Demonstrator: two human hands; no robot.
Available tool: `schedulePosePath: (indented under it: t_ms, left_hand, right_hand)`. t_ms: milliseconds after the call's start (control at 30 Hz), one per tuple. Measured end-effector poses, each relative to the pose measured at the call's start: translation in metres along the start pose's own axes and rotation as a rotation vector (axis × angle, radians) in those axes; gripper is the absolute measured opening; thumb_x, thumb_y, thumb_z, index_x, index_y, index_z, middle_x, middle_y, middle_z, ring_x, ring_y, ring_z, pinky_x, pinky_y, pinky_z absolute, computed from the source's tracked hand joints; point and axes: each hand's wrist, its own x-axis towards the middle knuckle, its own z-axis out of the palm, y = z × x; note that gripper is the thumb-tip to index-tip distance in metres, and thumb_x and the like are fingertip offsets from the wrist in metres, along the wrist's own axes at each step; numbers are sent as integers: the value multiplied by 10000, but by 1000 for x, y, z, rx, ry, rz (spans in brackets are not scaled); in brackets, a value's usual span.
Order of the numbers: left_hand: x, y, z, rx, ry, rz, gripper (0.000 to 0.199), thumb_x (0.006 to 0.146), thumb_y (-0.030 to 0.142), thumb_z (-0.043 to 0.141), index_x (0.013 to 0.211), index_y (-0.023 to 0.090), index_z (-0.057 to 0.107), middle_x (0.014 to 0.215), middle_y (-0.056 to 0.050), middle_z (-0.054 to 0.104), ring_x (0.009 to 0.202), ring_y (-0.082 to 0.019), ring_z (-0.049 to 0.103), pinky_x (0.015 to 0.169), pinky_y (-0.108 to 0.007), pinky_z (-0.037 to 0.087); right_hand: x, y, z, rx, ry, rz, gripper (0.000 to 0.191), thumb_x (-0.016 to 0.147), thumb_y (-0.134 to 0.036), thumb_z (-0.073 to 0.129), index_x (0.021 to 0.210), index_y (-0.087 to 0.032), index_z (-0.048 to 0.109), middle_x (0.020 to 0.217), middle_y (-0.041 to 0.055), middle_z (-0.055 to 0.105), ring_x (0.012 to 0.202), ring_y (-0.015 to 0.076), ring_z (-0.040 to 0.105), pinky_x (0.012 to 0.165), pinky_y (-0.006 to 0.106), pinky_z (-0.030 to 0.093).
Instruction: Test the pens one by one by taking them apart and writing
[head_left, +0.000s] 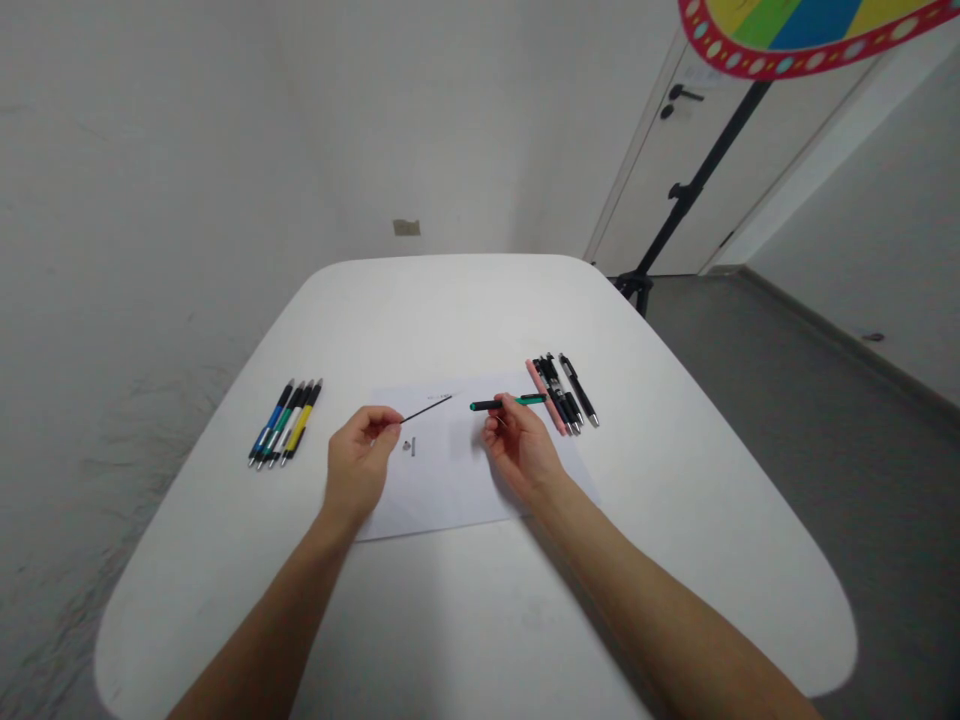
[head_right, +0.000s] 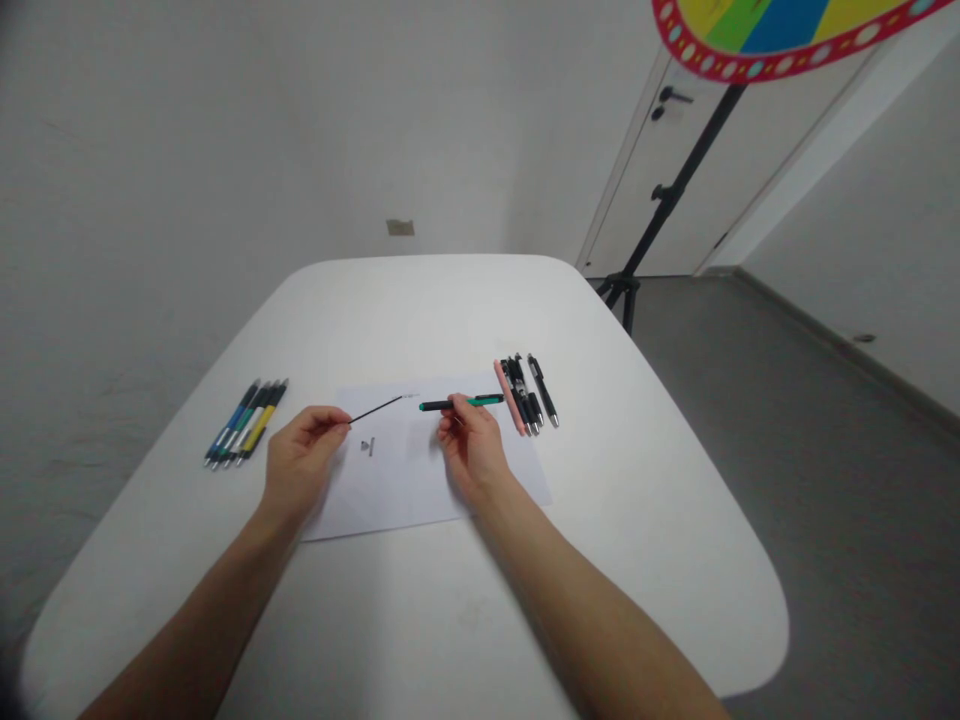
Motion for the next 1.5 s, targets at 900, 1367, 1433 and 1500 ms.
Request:
schedulePosePath:
  t_ms: [900,1367,1433,1500]
  left_hand:
    - [-3,3,0,-69,-72,6,99,702,281,631,728,188,648,696,-5,660,676,-158,609,644,-278,488]
    - [-15,4,11,239,-72,361,42,796,217,656,783,189,684,730,5,710,683,-130,658,634,-233,507]
    - [-16,5,11,259,-63,409,52,807,208,655,766,193,685,721,9,715,671,-126,662,615,-224,508]
    - [-16,6,10,278,-54,437,70,817,199,652,755,193,683,709,13,716,655,-121,662,593,-215,505]
  right_hand:
    - [0,-4,3,53,28,46,229,612,-223,858,681,-163,648,581,-32,618,498,51,530,453,134,461]
    - [-15,15,7,-199,-169,20,334,564,-340,897,725,-140,684,590,-32,595,548,79,545,511,192,452]
    - [-15,16,8,-215,-182,30,331,572,-342,892,728,-140,681,594,-33,591,553,82,546,522,201,448]
    - [-16,15,9,-227,-192,30,331,574,-344,889,730,-142,678,604,-29,598,556,86,545,531,213,446]
